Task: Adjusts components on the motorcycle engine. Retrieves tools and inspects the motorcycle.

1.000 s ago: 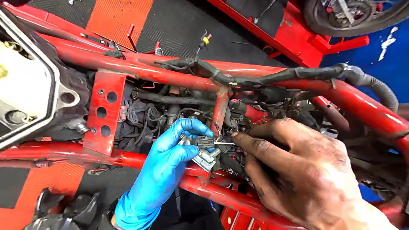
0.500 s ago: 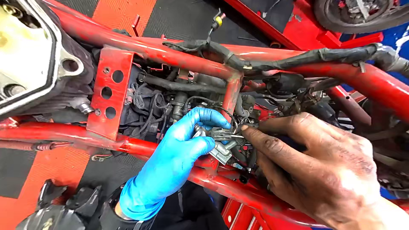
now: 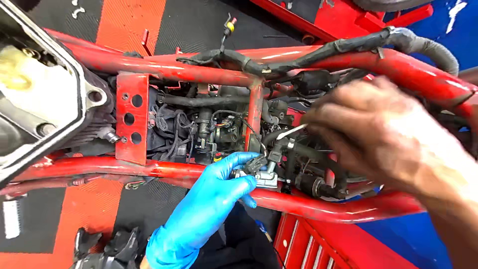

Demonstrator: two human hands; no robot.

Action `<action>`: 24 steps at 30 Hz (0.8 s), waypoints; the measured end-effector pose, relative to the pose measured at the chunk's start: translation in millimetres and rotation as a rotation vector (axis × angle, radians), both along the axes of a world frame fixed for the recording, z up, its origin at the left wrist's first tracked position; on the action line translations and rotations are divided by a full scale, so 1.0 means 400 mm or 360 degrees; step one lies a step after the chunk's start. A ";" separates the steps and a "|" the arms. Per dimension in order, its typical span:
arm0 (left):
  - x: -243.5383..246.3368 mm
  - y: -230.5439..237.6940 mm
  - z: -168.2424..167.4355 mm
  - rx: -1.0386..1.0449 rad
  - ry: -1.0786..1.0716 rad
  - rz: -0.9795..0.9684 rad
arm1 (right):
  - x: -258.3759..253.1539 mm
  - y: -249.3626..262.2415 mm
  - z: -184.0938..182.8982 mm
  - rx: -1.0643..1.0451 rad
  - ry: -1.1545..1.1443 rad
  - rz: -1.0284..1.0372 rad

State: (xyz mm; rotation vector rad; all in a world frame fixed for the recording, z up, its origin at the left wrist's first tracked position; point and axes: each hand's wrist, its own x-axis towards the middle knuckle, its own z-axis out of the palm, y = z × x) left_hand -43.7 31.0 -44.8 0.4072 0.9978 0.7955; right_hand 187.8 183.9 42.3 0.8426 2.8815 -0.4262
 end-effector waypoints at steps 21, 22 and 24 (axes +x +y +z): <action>0.078 0.071 0.047 -0.0205 -0.0264 -0.0048 | -0.108 -0.405 0.043 -0.0170 0.0427 -0.1683; 0.080 0.066 0.049 -0.0189 -0.0267 -0.0034 | -0.106 -0.404 0.044 -0.0160 0.0403 -0.1696; 0.086 0.058 0.050 -0.0167 -0.0255 -0.0008 | -0.110 -0.416 0.041 -0.0212 0.0443 -0.1798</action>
